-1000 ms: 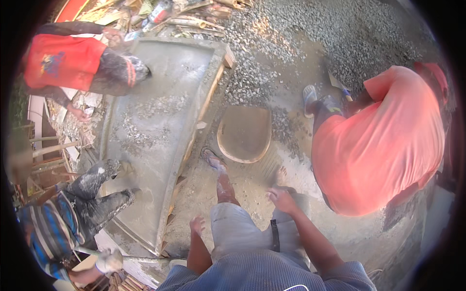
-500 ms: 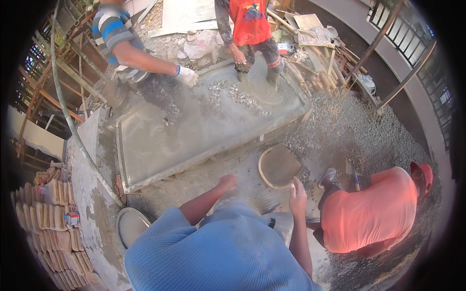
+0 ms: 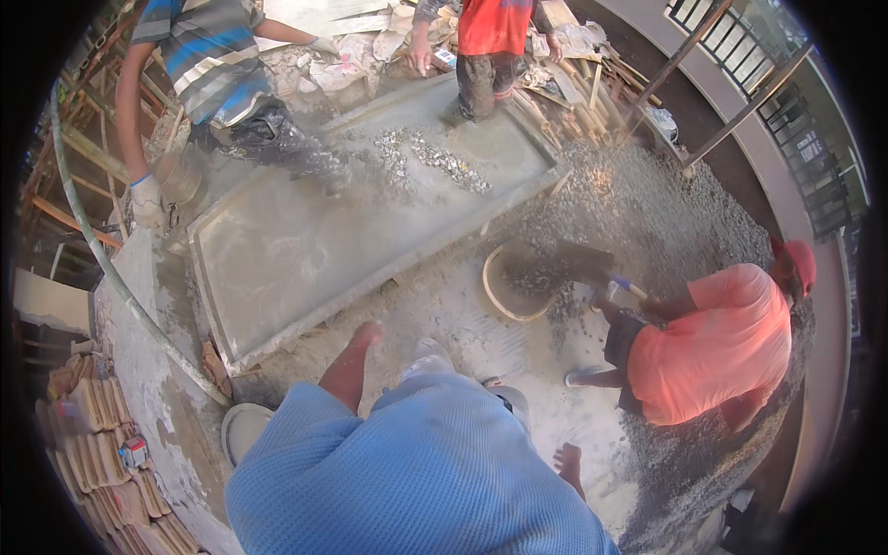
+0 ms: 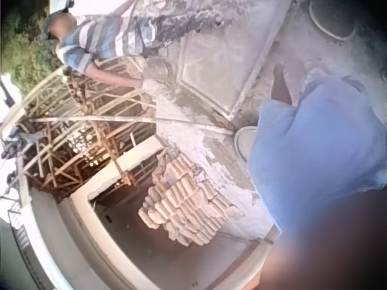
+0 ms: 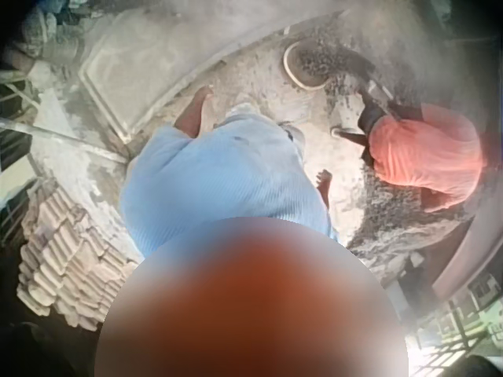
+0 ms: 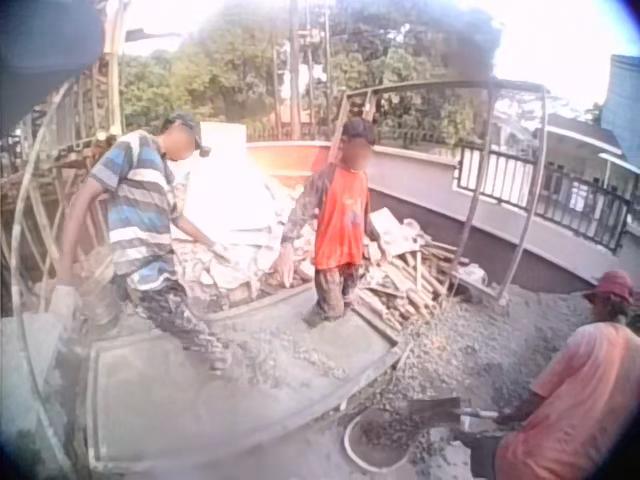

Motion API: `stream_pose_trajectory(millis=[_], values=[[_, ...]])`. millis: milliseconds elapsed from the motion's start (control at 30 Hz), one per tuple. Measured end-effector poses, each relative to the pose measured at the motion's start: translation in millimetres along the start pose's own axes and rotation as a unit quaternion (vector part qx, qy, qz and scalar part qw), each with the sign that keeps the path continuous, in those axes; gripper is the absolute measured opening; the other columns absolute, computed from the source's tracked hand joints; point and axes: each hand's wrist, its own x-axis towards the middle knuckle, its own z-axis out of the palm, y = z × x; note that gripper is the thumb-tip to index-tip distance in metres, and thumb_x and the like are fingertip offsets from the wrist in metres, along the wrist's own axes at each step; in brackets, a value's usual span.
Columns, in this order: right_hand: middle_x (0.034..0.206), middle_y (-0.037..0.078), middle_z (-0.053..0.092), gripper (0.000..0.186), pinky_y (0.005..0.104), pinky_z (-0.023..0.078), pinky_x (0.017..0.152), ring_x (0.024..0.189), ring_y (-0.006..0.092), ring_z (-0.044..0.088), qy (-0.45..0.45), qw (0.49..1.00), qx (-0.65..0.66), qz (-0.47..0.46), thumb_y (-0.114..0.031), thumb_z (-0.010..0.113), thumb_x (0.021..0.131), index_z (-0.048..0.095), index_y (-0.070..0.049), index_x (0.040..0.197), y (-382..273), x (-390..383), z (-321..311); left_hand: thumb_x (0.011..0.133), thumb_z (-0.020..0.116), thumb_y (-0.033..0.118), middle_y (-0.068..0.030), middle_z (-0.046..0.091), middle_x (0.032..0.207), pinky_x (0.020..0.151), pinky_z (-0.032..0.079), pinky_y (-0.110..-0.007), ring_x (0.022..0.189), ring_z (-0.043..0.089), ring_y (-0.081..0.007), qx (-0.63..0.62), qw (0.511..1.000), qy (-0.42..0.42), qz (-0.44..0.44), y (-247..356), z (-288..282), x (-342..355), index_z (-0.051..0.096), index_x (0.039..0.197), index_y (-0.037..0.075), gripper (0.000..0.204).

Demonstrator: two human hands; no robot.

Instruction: The person repeatedly picks up a shallow basket filled with gravel and pours it into a rectangular concrete form. Other workers are present, one smoothing the wet concrete and another shoveling aggregate into the basket. The camera wearer cycles between the form and the aggregate pile, refilling and emptying the basket multiple times.

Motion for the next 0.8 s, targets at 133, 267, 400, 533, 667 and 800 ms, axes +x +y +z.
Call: stream_pose_trajectory(millis=[133,267,400,533,667,800], values=[[0.098,0.012,0.063,0.033,0.045,0.046,0.064,0.083,0.0299,0.062,-0.034,0.994,0.046,0.098,-0.021,0.043,0.086,0.051,-0.009,0.115,143.5,-9.0,2.0,0.079,0.054,0.015,-0.0182,0.066,0.099,0.073,0.051,-0.044,0.094,0.065,-0.0293,-0.055,0.93,0.124,-0.342,-183.8,25.1,-97.1,0.069,0.094,0.004,0.023],[0.098,0.012,0.063,0.034,0.0419,0.047,0.063,0.083,0.0271,0.062,-0.093,0.995,-0.028,-0.032,-0.023,0.045,0.087,0.052,-0.008,0.116,121.9,-59.4,38.9,0.08,0.052,0.012,-0.0213,0.066,0.091,0.066,0.051,-0.041,0.082,0.067,-0.0266,-0.305,0.845,0.053,-0.437,-199.5,55.7,-111.3,0.068,0.091,-0.001,0.024],[0.097,0.011,0.064,0.035,0.0388,0.047,0.062,0.083,0.0242,0.063,-0.107,0.976,-0.086,-0.171,-0.025,0.046,0.087,0.054,-0.007,0.116,57.1,-103.0,56.5,0.071,0.059,0.011,-0.0156,0.064,0.072,0.055,0.047,-0.04,0.06,0.061,-0.023,-0.229,0.915,-0.083,-0.323,-127.8,88.3,-55.6,0.067,0.083,-0.004,0.021],[0.096,0.011,0.065,0.036,0.0357,0.048,0.061,0.083,0.0214,0.063,-0.096,0.97,0.0,-0.224,-0.027,0.048,0.088,0.055,-0.006,0.117,-18.0,-111.6,46.8,0.082,0.052,0.027,-0.0179,0.062,0.104,0.08,0.047,-0.044,0.096,0.059,-0.0364,-0.021,0.992,-0.048,0.113,57.2,51.4,28.6,0.064,0.103,0.006,0.032],[0.102,0.012,0.063,0.041,0.0353,0.049,0.068,0.087,0.0217,0.063,-0.084,0.952,0.131,-0.265,-0.029,0.045,0.091,0.049,-0.007,0.124,-96.3,-94.6,9.0,0.09,0.045,0.03,-0.0184,0.06,0.114,0.089,0.043,-0.037,0.106,0.058,-0.0292,-0.202,0.953,-0.01,0.226,243.4,-41.5,35.8,0.056,0.117,0.002,0.04],[0.102,0.013,0.063,0.042,0.0339,0.049,0.068,0.085,0.0208,0.064,-0.035,0.948,0.163,-0.271,-0.029,0.044,0.092,0.045,-0.008,0.129,-114.2,-76.0,-16.7,0.089,0.049,0.034,-0.0182,0.057,0.121,0.091,0.042,-0.039,0.108,0.058,-0.0288,-0.307,0.911,-0.093,0.26,314.5,-94.6,8.9,0.055,0.12,0.005,0.043]])
